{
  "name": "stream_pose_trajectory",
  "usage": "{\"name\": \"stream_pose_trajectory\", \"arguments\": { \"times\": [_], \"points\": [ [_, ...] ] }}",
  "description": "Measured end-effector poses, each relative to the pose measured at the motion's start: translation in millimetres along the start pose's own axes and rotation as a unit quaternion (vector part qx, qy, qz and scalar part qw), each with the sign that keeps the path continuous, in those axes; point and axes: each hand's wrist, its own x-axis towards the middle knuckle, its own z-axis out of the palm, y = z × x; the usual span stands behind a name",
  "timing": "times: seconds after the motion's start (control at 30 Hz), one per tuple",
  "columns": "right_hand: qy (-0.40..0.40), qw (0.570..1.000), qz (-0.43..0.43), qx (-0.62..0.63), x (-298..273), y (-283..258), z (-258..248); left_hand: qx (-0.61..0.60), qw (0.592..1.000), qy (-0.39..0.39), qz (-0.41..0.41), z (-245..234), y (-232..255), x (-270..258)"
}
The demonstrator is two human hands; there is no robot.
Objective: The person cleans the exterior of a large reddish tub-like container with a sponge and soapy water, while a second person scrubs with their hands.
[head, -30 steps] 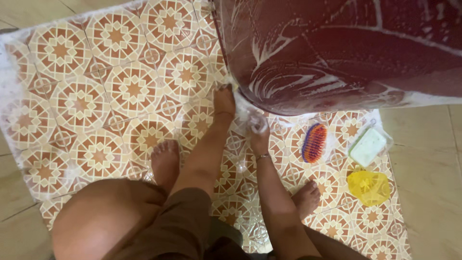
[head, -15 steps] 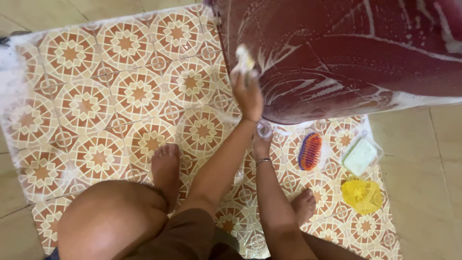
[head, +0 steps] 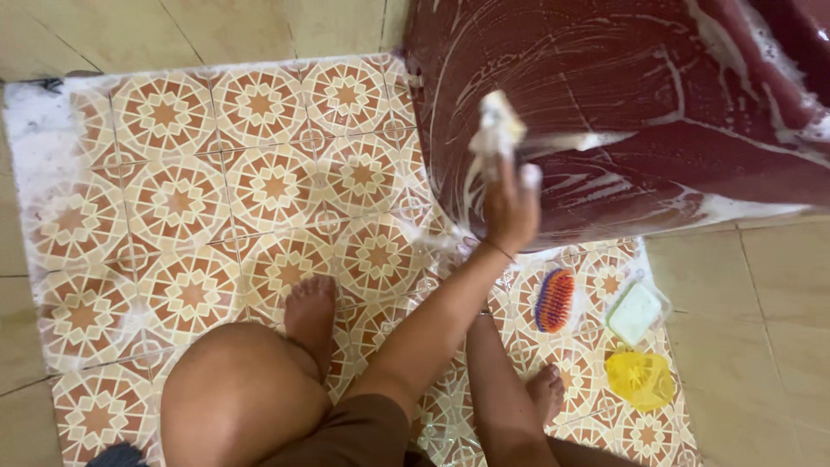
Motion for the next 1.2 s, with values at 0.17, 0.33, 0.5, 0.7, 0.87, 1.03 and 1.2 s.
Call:
{"name": "stream_pose_trajectory", "arguments": {
  "times": [0.17,0.33,0.5,0.7,0.87,1.03,1.2],
  "points": [
    [0.012,1.0,-0.018,0.003,4.2,-9.6,-1.7,0.03,0.998,-0.033,-0.048,-4.0,-17.3,-8.1],
    [0.033,0.999,-0.029,0.001,-12.3,-8.5,-26.3,0.033,0.934,-0.012,0.356,25.3,79.5,-16.3],
    [0.048,0.998,-0.037,0.004,-25.5,-9.4,-41.2,0.112,0.931,-0.029,0.347,37.8,57.0,-52.0],
    [0.075,0.996,-0.057,0.0,-29.4,-13.4,-64.8,0.102,0.988,-0.096,0.067,24.4,-31.6,-118.9],
    [0.121,0.991,-0.06,0.012,-22.4,-25.0,-81.7,0.092,0.962,-0.066,0.249,35.2,15.7,-72.4],
    [0.13,0.978,-0.081,0.138,-15.8,-51.0,-90.8,0.268,0.748,-0.378,0.475,51.4,89.8,-32.9],
    [0.256,0.925,-0.147,0.24,5.1,-114.7,-106.4,0.339,0.482,-0.361,0.723,43.5,80.8,-13.7]
  ]
}}
